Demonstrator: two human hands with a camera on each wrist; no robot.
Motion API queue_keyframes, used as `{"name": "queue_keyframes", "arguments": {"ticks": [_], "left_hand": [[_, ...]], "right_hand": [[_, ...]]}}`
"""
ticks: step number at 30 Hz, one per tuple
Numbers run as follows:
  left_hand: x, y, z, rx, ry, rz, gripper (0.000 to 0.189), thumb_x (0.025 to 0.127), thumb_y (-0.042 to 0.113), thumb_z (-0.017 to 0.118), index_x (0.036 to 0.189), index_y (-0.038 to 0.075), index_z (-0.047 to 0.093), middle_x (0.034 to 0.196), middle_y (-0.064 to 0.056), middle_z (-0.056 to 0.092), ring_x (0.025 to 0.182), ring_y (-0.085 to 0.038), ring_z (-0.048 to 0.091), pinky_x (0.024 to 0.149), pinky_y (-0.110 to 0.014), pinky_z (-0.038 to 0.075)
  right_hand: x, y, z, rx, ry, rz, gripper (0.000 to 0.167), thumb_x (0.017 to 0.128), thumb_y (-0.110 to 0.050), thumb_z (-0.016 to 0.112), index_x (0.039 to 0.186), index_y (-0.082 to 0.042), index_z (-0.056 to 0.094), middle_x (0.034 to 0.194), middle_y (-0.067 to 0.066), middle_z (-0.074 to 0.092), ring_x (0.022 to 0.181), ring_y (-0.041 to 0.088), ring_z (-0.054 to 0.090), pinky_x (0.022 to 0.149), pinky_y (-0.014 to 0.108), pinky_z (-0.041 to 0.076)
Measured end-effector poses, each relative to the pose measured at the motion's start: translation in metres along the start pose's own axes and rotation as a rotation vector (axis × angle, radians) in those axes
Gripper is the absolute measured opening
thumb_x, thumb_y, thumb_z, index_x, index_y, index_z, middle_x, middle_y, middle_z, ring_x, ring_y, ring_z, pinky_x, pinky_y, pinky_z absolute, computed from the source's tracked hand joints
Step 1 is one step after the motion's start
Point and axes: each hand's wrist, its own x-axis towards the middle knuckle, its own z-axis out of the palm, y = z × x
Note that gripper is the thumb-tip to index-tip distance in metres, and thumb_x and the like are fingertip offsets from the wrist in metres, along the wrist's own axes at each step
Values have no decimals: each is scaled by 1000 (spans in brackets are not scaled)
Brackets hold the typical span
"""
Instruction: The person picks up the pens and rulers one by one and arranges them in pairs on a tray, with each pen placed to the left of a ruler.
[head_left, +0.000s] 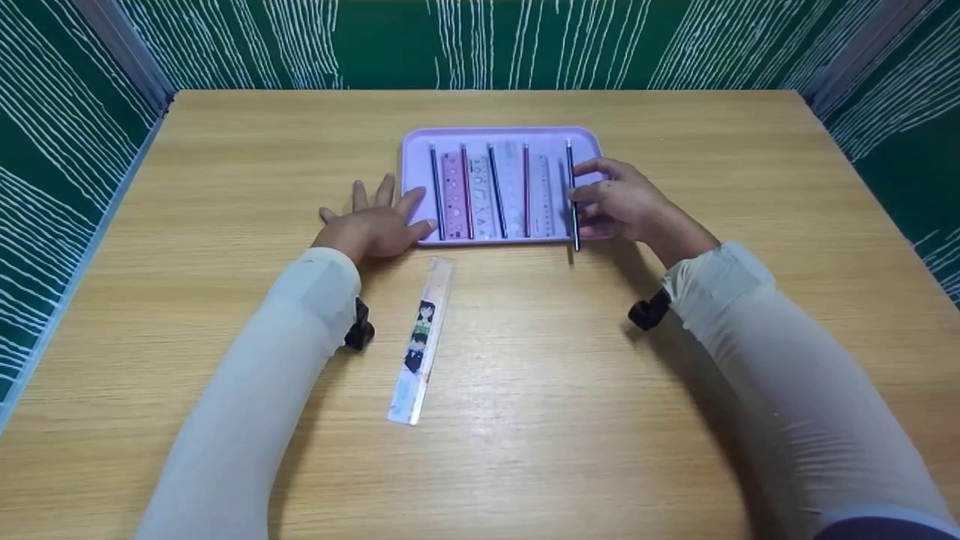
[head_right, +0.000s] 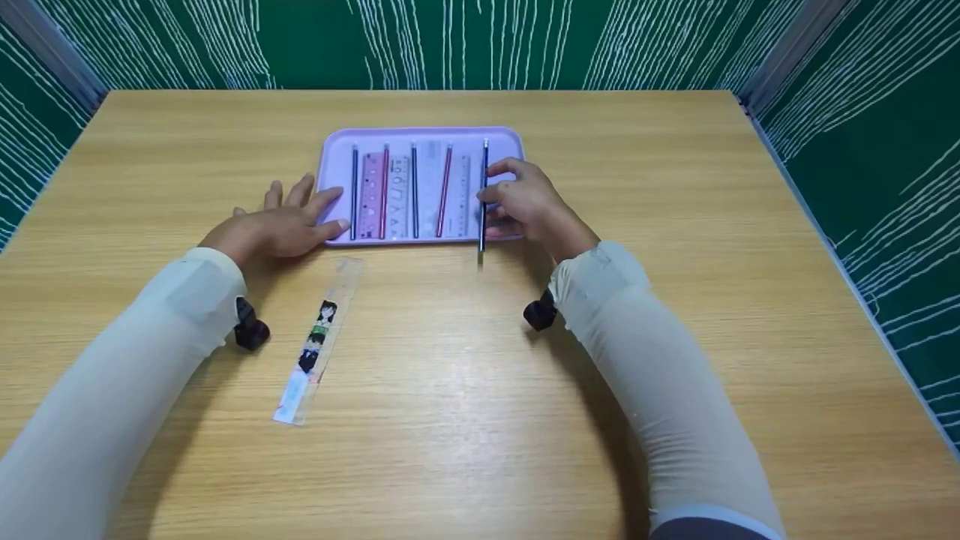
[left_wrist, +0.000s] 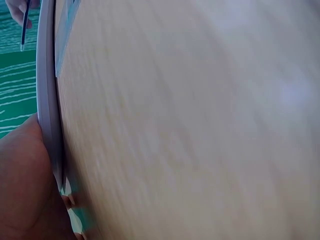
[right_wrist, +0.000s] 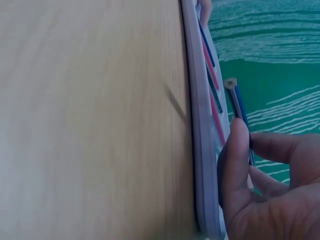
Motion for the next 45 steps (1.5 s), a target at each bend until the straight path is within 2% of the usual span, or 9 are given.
{"name": "queue_keyframes", "arguments": {"ticks": [8, 14, 27, 36, 45], "left_hand": [[0, 0, 0, -5, -4, 2, 76, 96, 79, 24, 158, 52, -12, 168, 1, -31, 150, -45, -32, 105, -86, -15], [-1, 1, -1, 2, -3, 3, 76, 96, 79, 23, 158, 52, -13, 167, 0, -31, 150, -45, -32, 104, -87, -14], [0, -1, 0, -4, 7, 4, 77, 97, 78, 24, 159, 50, -12, 167, 1, -31, 150, -45, -31, 105, -86, -14], [-1, 0, 0, -3, 3, 9, 76, 97, 78, 23, 158, 50, -13, 167, 1, -31, 150, -44, -32, 105, -86, -14], [0, -1, 0, -8, -6, 3, 73, 98, 76, 24, 158, 52, -10, 168, 1, -31, 150, -45, -31, 104, -86, -14]], "right_hand": [[13, -4, -3, -59, 28, 60, 53, 104, -16, 56, 154, -24, 38, 121, 6, 52, 97, 18, 58, 77, 31, 63], [20, -7, -2, -73, 47, 75, 53, 105, -17, 54, 155, -24, 38, 116, 6, 51, 94, 18, 56, 78, 31, 63], [30, -17, 4, -101, 85, 138, 57, 107, -17, 52, 159, -28, 34, 129, 5, 51, 112, 22, 60, 85, 30, 61], [29, -21, 11, -195, 103, 114, 57, 106, -17, 54, 159, -29, 35, 138, 7, 51, 116, 24, 60, 91, 34, 61], [28, -21, 19, -288, 128, 124, 57, 106, -17, 56, 159, -24, 37, 134, 8, 54, 112, 22, 64, 87, 32, 62]]}}
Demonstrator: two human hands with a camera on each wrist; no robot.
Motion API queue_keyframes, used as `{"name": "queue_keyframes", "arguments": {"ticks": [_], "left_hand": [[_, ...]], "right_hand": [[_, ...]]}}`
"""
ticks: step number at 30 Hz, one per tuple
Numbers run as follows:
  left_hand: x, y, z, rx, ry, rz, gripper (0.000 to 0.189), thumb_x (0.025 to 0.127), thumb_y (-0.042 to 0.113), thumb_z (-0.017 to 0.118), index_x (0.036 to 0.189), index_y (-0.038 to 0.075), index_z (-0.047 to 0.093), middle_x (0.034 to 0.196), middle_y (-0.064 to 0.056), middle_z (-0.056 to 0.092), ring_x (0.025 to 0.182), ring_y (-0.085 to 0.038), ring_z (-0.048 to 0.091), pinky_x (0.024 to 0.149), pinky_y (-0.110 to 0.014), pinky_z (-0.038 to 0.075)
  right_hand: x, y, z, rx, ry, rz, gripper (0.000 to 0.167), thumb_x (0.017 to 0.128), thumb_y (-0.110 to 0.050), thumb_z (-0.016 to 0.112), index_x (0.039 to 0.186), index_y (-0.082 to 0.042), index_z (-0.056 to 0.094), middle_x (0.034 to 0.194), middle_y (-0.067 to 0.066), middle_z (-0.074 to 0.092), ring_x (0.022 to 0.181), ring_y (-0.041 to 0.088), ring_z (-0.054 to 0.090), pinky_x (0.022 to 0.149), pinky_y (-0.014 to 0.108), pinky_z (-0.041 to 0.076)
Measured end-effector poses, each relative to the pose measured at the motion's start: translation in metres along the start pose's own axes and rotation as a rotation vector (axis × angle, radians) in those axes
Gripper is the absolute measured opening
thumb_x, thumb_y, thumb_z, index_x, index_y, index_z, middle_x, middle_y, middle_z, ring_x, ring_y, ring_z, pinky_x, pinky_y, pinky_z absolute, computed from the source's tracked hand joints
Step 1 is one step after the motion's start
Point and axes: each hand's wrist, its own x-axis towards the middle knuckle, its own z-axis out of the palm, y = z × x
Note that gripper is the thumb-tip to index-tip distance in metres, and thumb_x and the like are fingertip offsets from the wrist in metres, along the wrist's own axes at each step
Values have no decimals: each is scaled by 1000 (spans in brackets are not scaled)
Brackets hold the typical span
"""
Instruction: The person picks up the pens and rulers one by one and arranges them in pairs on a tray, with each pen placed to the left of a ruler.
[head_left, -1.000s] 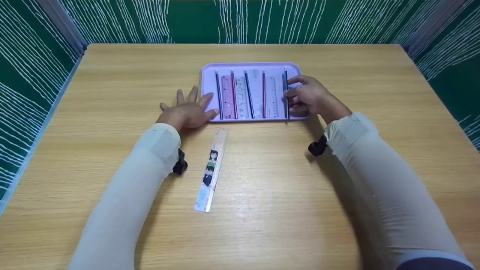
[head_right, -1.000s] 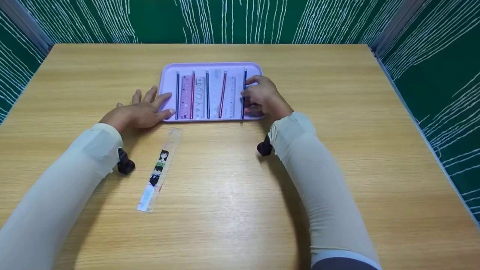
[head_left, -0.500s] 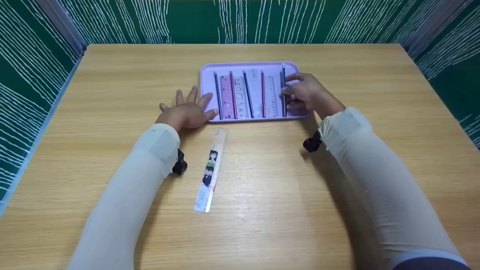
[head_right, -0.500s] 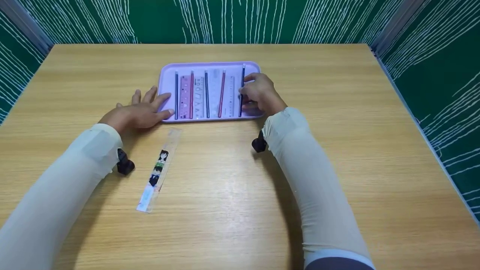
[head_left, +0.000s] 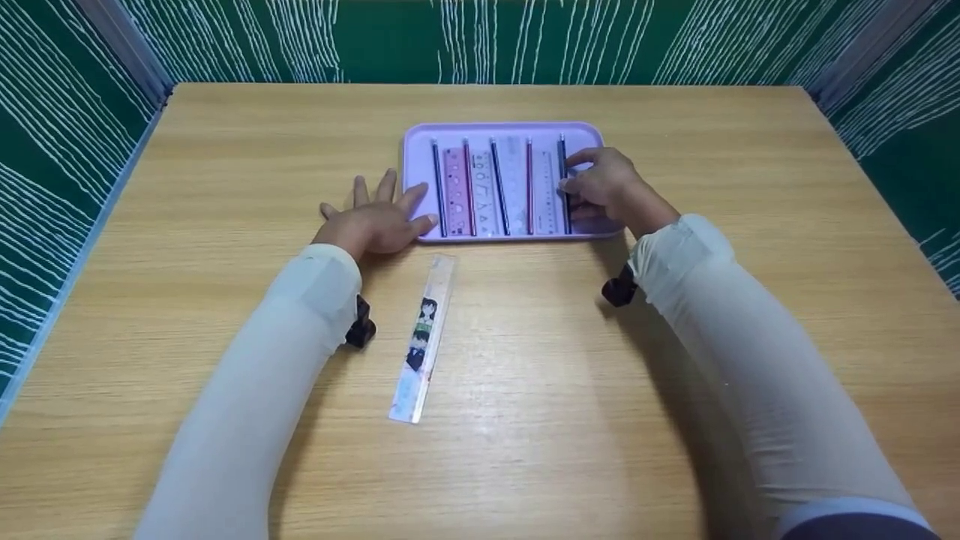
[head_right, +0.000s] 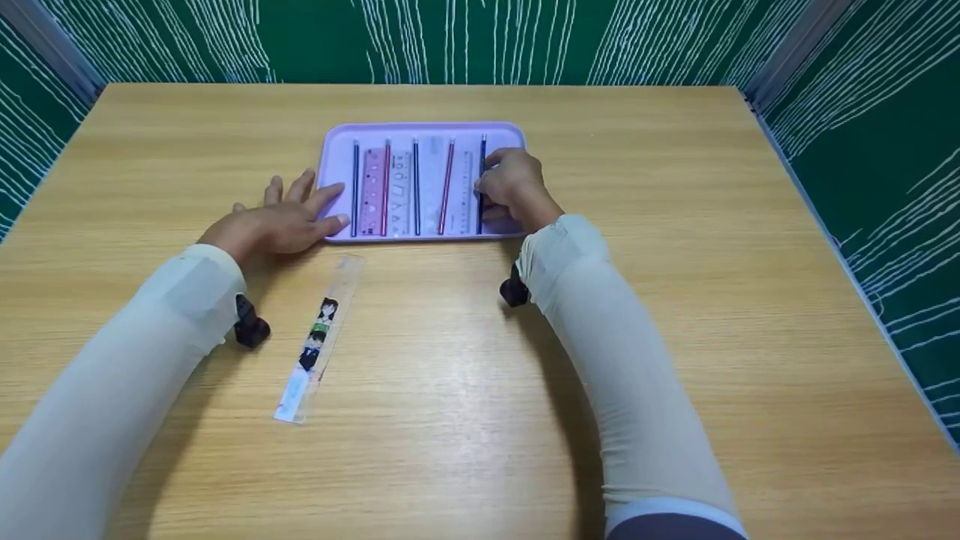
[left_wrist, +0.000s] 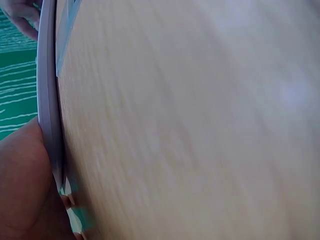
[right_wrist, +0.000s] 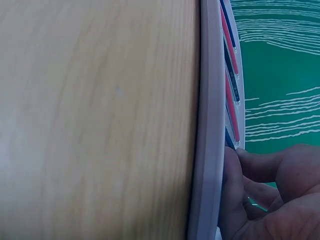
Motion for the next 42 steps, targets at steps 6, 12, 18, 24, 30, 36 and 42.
{"name": "queue_keyframes", "arguments": {"ticks": [6, 12, 18, 24, 30, 36, 42], "left_hand": [[-1, 0, 0, 4, 5, 5, 73, 99, 75, 25, 158, 52, -10, 168, 1, -30, 151, -44, -31, 106, -86, -14], [-2, 0, -1, -2, 3, 6, 73, 99, 75, 25, 158, 52, -11, 168, 1, -30, 150, -44, -32, 106, -86, -15], [-2, 1, -2, -2, 2, 5, 72, 99, 75, 24, 158, 53, -11, 168, 1, -31, 150, -44, -32, 105, -86, -15], [-2, 1, 0, -2, 6, 2, 73, 98, 76, 25, 158, 52, -10, 168, 0, -29, 151, -45, -30, 105, -86, -14], [-2, 2, 1, 0, 7, -4, 73, 98, 77, 25, 158, 53, -9, 169, 1, -29, 151, -44, -30, 106, -86, -14], [0, 2, 1, -1, 11, -6, 73, 98, 76, 25, 159, 52, -9, 169, 0, -28, 151, -45, -31, 105, -87, -14], [0, 1, 1, -17, 10, -11, 72, 98, 76, 25, 158, 53, -9, 168, 2, -29, 150, -44, -32, 104, -86, -16]], "right_hand": [[-2, -2, 3, -40, 15, 11, 58, 105, -18, 58, 159, -24, 37, 127, 8, 61, 109, 21, 67, 84, 32, 63], [-4, -2, 4, -43, 28, 18, 57, 105, -19, 58, 159, -24, 38, 129, 8, 60, 109, 21, 68, 84, 31, 62], [-3, 0, 5, -36, 59, -13, 54, 103, -19, 62, 155, -22, 45, 126, 8, 63, 106, 21, 70, 81, 31, 63], [-4, 3, 8, -42, 83, -32, 50, 103, -19, 63, 150, -19, 50, 125, 8, 65, 103, 20, 72, 80, 30, 63], [-7, 6, 10, -96, 121, -79, 44, 106, -26, 57, 147, -11, 51, 123, 10, 66, 100, 20, 73, 78, 29, 64], [-17, 9, 10, -65, 220, -168, 45, 107, -38, 52, 141, -9, 53, 113, 8, 61, 93, 20, 72, 75, 29, 64], [-42, 5, 20, 175, 152, -193, 46, 104, -44, 54, 140, -15, 49, 115, 5, 50, 105, 25, 65, 82, 35, 64]]}}
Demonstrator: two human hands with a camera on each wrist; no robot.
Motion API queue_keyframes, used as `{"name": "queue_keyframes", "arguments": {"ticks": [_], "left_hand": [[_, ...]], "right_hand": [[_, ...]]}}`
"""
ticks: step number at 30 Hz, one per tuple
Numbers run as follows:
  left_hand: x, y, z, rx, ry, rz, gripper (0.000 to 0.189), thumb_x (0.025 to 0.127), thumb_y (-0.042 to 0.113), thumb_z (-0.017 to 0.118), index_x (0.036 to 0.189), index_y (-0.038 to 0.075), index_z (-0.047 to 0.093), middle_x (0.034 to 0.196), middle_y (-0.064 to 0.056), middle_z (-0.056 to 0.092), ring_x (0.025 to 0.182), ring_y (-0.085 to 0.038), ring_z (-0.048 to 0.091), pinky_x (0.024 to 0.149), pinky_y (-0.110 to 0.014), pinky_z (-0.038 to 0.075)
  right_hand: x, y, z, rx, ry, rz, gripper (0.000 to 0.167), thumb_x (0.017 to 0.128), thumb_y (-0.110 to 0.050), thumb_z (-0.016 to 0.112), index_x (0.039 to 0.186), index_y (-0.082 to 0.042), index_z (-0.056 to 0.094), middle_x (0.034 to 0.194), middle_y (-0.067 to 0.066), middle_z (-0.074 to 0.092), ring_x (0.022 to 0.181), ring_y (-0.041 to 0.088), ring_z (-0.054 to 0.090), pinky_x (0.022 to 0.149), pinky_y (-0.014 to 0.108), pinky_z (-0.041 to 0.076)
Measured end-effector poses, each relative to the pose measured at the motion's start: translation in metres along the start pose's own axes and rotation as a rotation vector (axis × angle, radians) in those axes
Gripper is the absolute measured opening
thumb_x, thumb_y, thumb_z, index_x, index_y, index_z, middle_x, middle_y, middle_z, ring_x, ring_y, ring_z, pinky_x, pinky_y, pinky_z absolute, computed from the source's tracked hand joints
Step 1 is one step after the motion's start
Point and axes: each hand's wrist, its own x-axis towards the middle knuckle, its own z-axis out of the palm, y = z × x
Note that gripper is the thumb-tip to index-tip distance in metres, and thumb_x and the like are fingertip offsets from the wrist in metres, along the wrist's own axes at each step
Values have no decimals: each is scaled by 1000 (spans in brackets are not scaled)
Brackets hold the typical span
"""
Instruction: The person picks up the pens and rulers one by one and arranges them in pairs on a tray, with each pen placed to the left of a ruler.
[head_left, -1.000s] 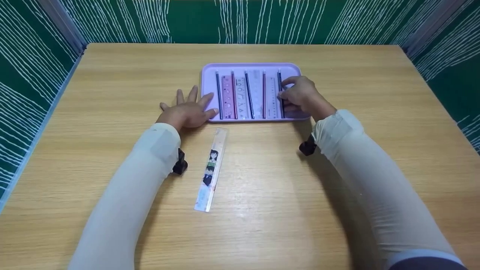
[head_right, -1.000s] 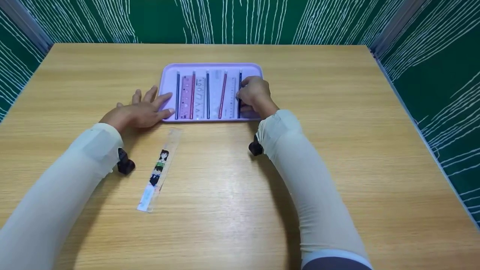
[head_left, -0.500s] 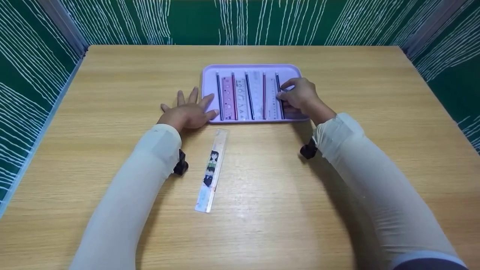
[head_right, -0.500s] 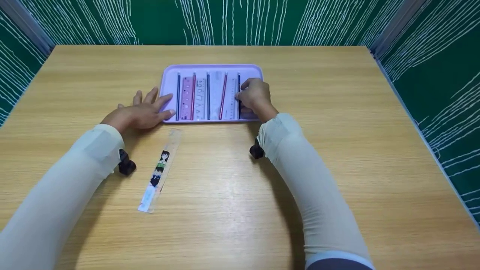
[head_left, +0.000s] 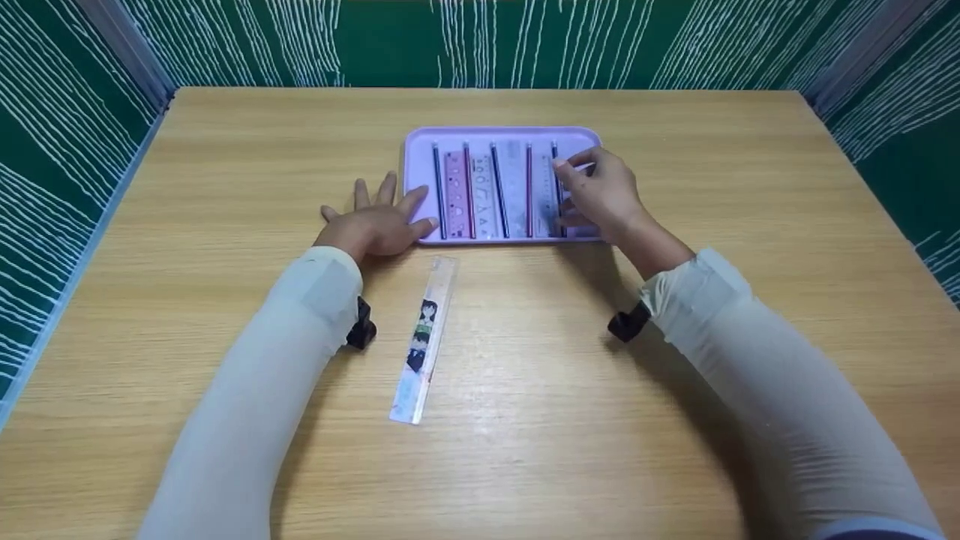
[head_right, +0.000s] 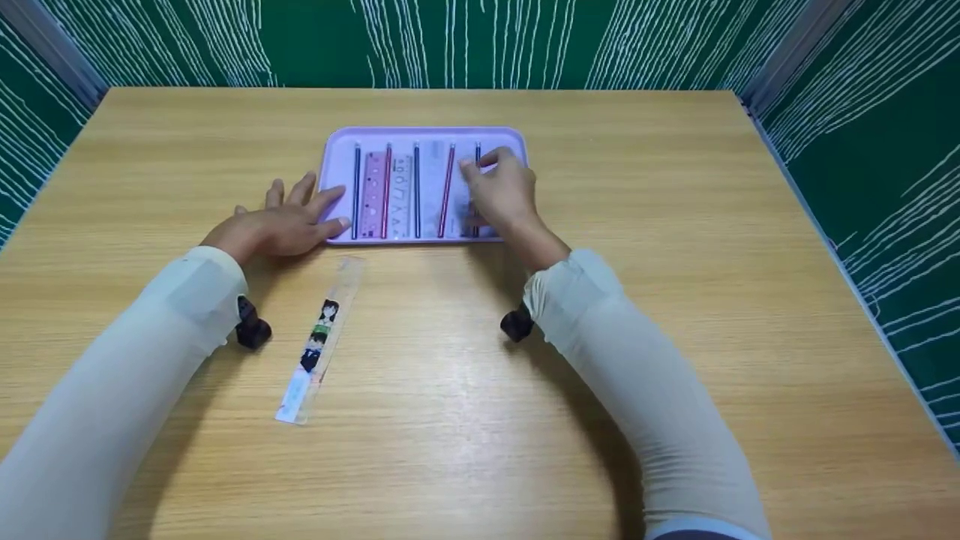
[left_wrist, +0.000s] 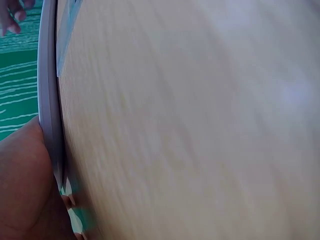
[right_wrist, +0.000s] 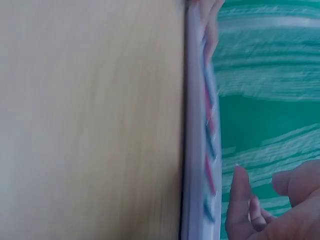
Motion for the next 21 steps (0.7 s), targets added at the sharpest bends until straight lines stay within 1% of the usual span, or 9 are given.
{"name": "queue_keyframes", "arguments": {"ticks": [2, 3, 6, 9, 12, 14, 17, 21], "left_hand": [[0, 0, 0, -1, -1, -2, 72, 98, 76, 25, 158, 54, -9, 168, 2, -29, 150, -44, -32, 104, -86, -16], [0, 0, 0, -1, -2, -3, 72, 98, 76, 25, 158, 54, -9, 168, 2, -30, 150, -44, -32, 104, -86, -16], [-1, 0, 0, 0, -3, -1, 73, 98, 77, 24, 158, 54, -10, 168, 2, -30, 150, -44, -32, 104, -86, -16], [-1, 0, -1, 1, -6, 2, 73, 97, 77, 24, 157, 54, -10, 168, 2, -30, 150, -44, -32, 104, -86, -16], [-1, 0, -1, 5, -10, 4, 73, 97, 78, 24, 157, 54, -11, 168, 2, -31, 150, -44, -33, 104, -86, -16], [-1, 0, -2, 9, -10, 6, 73, 97, 78, 23, 157, 53, -11, 167, 2, -31, 150, -44, -32, 104, -86, -15], [0, 0, -2, 14, -8, 5, 73, 97, 78, 23, 157, 53, -11, 167, 2, -31, 150, -44, -32, 104, -86, -15], [0, 0, -1, 11, -7, 6, 74, 98, 77, 24, 158, 53, -10, 167, 1, -31, 150, -45, -32, 104, -86, -15]], "right_hand": [[-8, -1, 6, 59, -54, 13, 44, 104, -43, 55, 138, -17, 49, 117, 5, 48, 105, 25, 62, 83, 36, 64], [-12, 0, 9, 87, -81, 13, 44, 103, -43, 57, 137, -16, 49, 117, 6, 48, 102, 24, 62, 83, 36, 64], [-22, 2, 19, 171, -149, 4, 43, 102, -39, 62, 134, -14, 50, 112, 8, 49, 87, 21, 62, 77, 39, 65], [-32, 5, 28, 243, -214, -8, 42, 101, -35, 65, 132, -10, 51, 108, 11, 51, 72, 20, 64, 71, 42, 65], [-42, 7, 37, 274, -275, -19, 40, 101, -31, 66, 131, -8, 51, 107, 16, 54, 65, 22, 67, 70, 45, 65], [-48, 7, 43, 293, -313, -21, 39, 101, -28, 66, 131, -7, 52, 108, 19, 56, 66, 23, 67, 73, 47, 65], [-57, 8, 53, 311, -367, -18, 41, 100, -25, 68, 132, -6, 52, 111, 22, 57, 72, 24, 67, 77, 50, 64], [-67, 8, 65, 302, -421, -7, 46, 97, -26, 72, 133, -6, 53, 114, 22, 58, 79, 25, 66, 79, 50, 64]]}}
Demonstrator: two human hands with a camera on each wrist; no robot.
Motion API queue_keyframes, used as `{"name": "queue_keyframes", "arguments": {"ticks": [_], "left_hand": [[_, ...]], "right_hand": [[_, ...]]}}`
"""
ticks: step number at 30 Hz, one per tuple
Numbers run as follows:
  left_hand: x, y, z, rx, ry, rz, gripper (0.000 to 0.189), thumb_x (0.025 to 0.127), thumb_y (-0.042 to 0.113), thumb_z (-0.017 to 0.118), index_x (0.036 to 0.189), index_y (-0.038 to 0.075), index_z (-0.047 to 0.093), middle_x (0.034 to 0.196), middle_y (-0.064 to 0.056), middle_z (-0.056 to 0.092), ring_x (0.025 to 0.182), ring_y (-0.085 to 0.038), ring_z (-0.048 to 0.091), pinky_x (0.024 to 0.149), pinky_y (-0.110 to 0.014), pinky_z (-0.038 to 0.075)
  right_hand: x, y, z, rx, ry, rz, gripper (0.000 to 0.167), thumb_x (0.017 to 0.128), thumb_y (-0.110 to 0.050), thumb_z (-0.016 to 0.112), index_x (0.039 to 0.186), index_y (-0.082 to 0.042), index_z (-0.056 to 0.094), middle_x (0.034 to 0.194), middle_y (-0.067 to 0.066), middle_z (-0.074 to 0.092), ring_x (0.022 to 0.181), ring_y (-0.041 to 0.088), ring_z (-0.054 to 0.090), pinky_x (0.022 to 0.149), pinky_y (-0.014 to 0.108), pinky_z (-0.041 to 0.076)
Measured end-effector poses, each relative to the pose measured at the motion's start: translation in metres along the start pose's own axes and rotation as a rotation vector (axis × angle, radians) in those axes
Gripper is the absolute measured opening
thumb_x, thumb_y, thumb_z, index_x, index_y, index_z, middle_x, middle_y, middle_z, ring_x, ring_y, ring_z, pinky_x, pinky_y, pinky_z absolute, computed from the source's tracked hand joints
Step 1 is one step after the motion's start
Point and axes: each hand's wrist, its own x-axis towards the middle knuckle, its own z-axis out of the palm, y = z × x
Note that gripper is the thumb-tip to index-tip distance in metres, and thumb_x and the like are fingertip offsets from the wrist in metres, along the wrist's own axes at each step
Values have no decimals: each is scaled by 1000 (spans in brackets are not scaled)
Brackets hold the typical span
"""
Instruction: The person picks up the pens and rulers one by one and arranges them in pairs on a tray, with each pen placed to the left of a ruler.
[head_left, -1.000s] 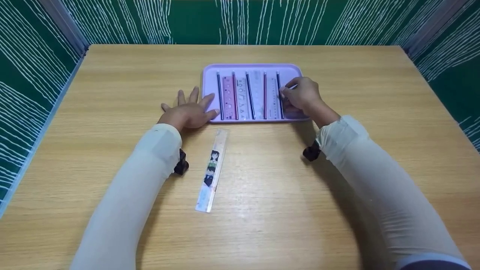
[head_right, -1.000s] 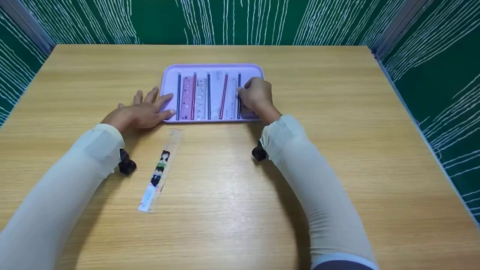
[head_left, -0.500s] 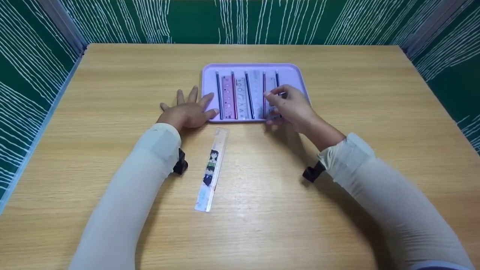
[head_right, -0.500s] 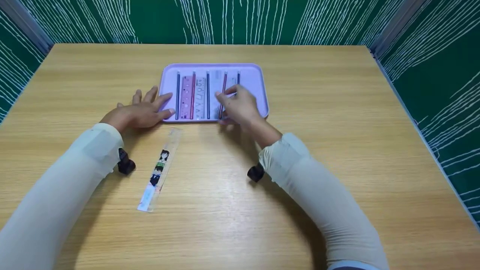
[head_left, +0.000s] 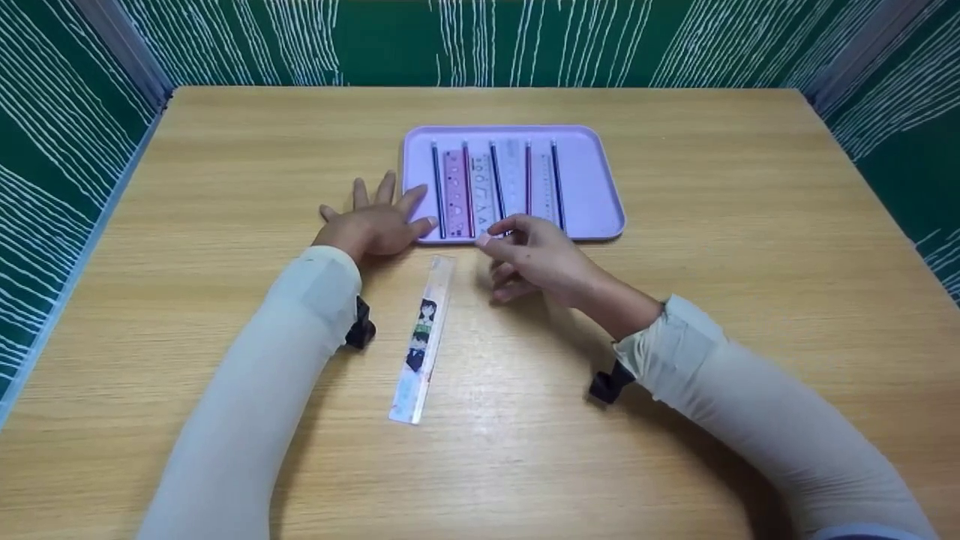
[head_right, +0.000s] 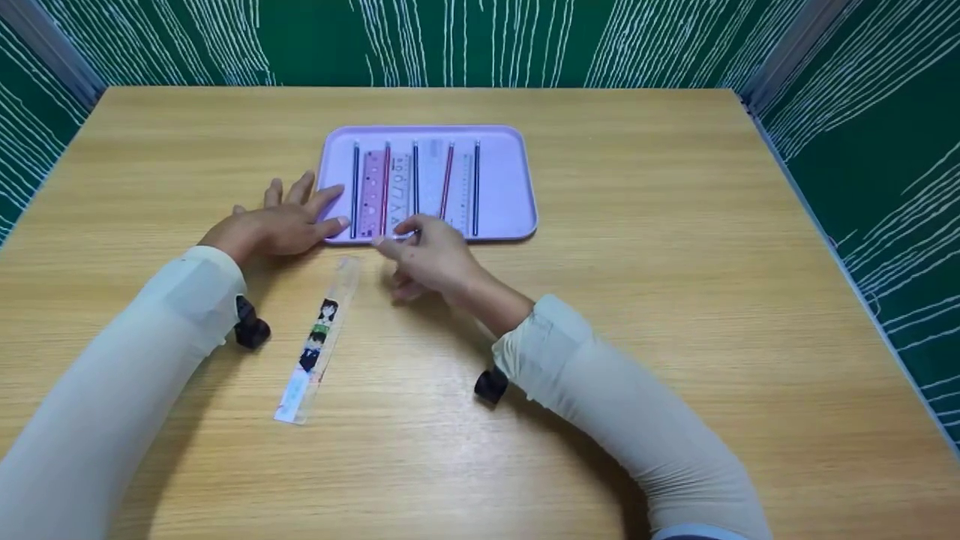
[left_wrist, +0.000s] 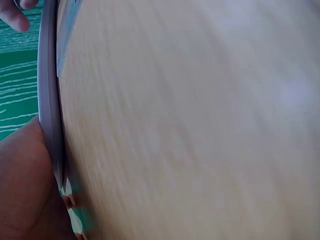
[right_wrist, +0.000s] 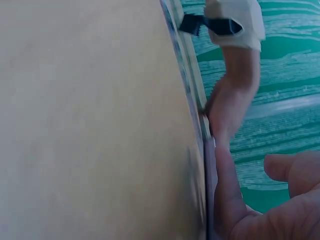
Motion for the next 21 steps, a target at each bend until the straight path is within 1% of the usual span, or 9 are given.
{"name": "queue_keyframes", "arguments": {"ticks": [3, 6, 13, 17, 21], "left_hand": [[-1, 0, 0, -1, -2, -1, 73, 98, 76, 25, 158, 52, -9, 167, 1, -31, 150, -45, -32, 104, -86, -15], [-1, 1, -1, 0, -4, -4, 73, 98, 77, 25, 158, 52, -9, 167, 1, -31, 150, -44, -32, 105, -86, -15], [0, 0, 0, 4, -5, -6, 73, 98, 76, 24, 158, 53, -10, 167, 1, -32, 150, -44, -32, 104, -86, -15], [0, 1, 0, 8, -3, -6, 73, 98, 77, 24, 158, 53, -10, 167, 1, -31, 150, -45, -32, 104, -86, -15], [0, 1, 1, 8, -4, -10, 73, 98, 77, 25, 158, 53, -10, 167, 1, -31, 149, -45, -32, 104, -86, -15]], "right_hand": [[-2, 3, 9, -37, -30, 7, 51, 95, -27, 74, 135, -4, 53, 117, 19, 58, 83, 25, 66, 80, 48, 64], [-2, 5, 18, -101, -44, 6, 55, 93, -28, 77, 136, -3, 53, 117, 16, 58, 84, 24, 67, 78, 45, 65], [-2, 3, 34, -246, -53, -11, 75, 82, -32, 87, 141, -2, 52, 108, 13, 62, 79, 24, 68, 72, 41, 65], [0, 4, 41, -366, -10, -37, 80, 77, -32, 91, 140, -2, 53, 105, 10, 64, 72, 20, 68, 67, 38, 65], [1, 6, 48, -558, 61, -92, 83, 70, -38, 95, 135, -4, 55, 100, 7, 65, 66, 18, 67, 68, 33, 61]]}}
